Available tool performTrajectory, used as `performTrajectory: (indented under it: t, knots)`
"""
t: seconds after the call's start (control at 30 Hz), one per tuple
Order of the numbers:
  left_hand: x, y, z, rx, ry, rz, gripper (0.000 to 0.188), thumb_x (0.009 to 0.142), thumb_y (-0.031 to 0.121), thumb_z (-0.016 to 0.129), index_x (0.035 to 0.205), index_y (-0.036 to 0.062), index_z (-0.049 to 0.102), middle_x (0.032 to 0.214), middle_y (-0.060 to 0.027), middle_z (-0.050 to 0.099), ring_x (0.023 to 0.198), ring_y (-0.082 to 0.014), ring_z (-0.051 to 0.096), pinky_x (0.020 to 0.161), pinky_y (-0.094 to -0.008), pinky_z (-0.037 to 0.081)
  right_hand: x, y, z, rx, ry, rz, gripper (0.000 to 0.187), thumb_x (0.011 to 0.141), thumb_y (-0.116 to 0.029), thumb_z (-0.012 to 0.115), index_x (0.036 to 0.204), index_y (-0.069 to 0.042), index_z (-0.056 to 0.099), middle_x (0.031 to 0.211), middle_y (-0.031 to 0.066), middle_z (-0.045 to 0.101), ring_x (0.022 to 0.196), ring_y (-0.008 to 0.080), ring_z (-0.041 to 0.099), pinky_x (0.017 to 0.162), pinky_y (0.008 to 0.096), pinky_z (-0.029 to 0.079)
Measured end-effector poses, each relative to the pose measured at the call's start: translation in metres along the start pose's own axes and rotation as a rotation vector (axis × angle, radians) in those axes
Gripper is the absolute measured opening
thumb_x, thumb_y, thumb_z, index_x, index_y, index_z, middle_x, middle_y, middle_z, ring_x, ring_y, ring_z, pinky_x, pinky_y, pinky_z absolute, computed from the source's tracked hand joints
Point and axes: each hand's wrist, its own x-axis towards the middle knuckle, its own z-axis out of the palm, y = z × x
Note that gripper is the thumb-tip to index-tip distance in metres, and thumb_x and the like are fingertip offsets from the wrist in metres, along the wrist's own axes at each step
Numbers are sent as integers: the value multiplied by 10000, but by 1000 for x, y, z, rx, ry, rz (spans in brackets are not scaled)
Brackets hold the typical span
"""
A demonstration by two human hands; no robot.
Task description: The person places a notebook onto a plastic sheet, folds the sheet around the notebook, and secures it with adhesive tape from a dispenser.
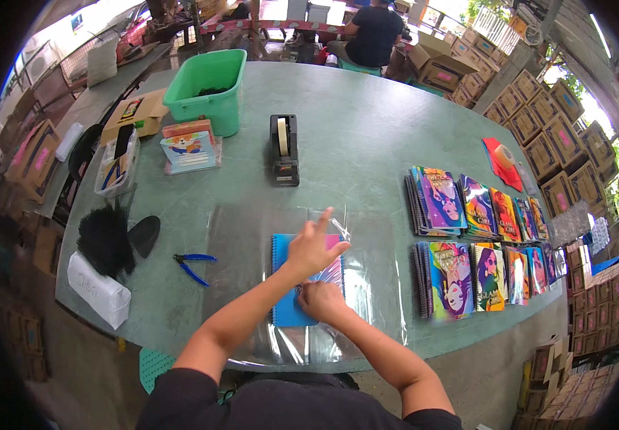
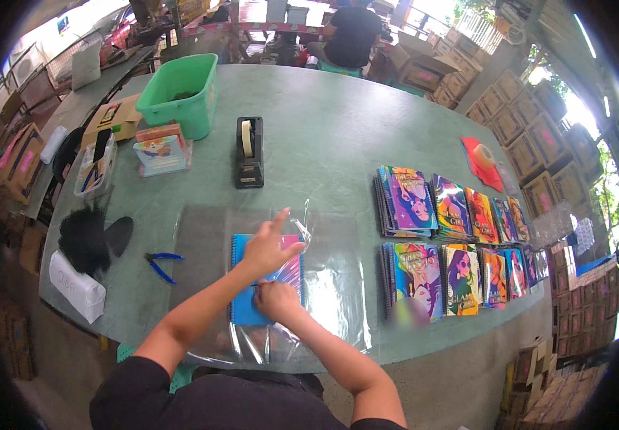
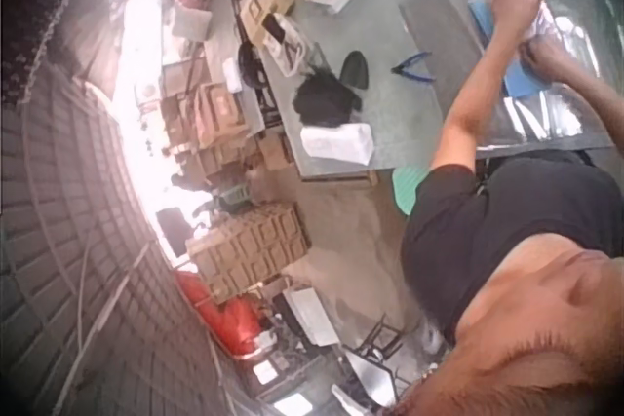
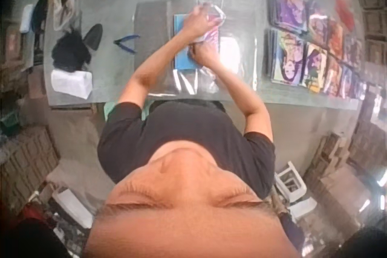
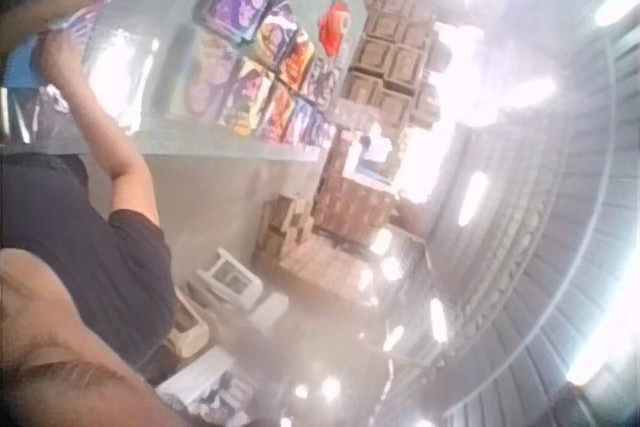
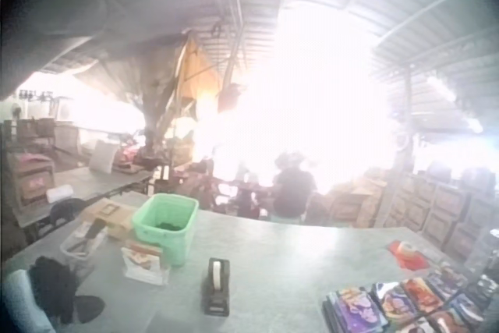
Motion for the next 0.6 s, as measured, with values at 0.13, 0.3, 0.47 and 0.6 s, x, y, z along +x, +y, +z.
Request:
performTrajectory:
  t: [0.13, 0.3, 0.47, 0.6]
  knots:
    - [100, -40, 20, -179, -326, -49, 880, 738, 313, 702, 1437, 160, 191, 1093, -238, 532, 912, -369, 589, 745, -453, 486, 4, -13, 12, 14, 97, -46, 224, 810, -221, 511, 863, -12, 572, 737, 196, 633, 684, 369, 625, 630, 470, 495]
    - [134, -23, -58, 280, 493, 189, 424, 726, 14, 555, 1147, 58, 537, 869, -198, 591, 937, -339, 574, 743, -412, 498, -1, -7, 11, 23, 105, 38, 213, 803, -222, 511, 838, -17, 556, 727, 192, 626, 709, 380, 620, 658, 483, 487]
    - [30, -10, -10, 469, -486, 545, 221, 773, 73, 554, 991, 50, 583, 1034, -176, 570, 1005, -327, 566, 799, -429, 503, 2, 2, 1, 54, -20, -41, 270, 825, -283, 534, 824, -14, 560, 717, 187, 616, 697, 336, 624, 665, 436, 493]
    - [23, -12, -22, 477, -454, 480, 276, 767, 109, 596, 1042, 86, 581, 1069, -138, 552, 1018, -314, 559, 802, -419, 508, 6, 63, -19, 687, 182, -88, 184, 876, -176, 548, 985, -44, 615, 984, 124, 625, 882, 295, 580, 801, 391, 457]
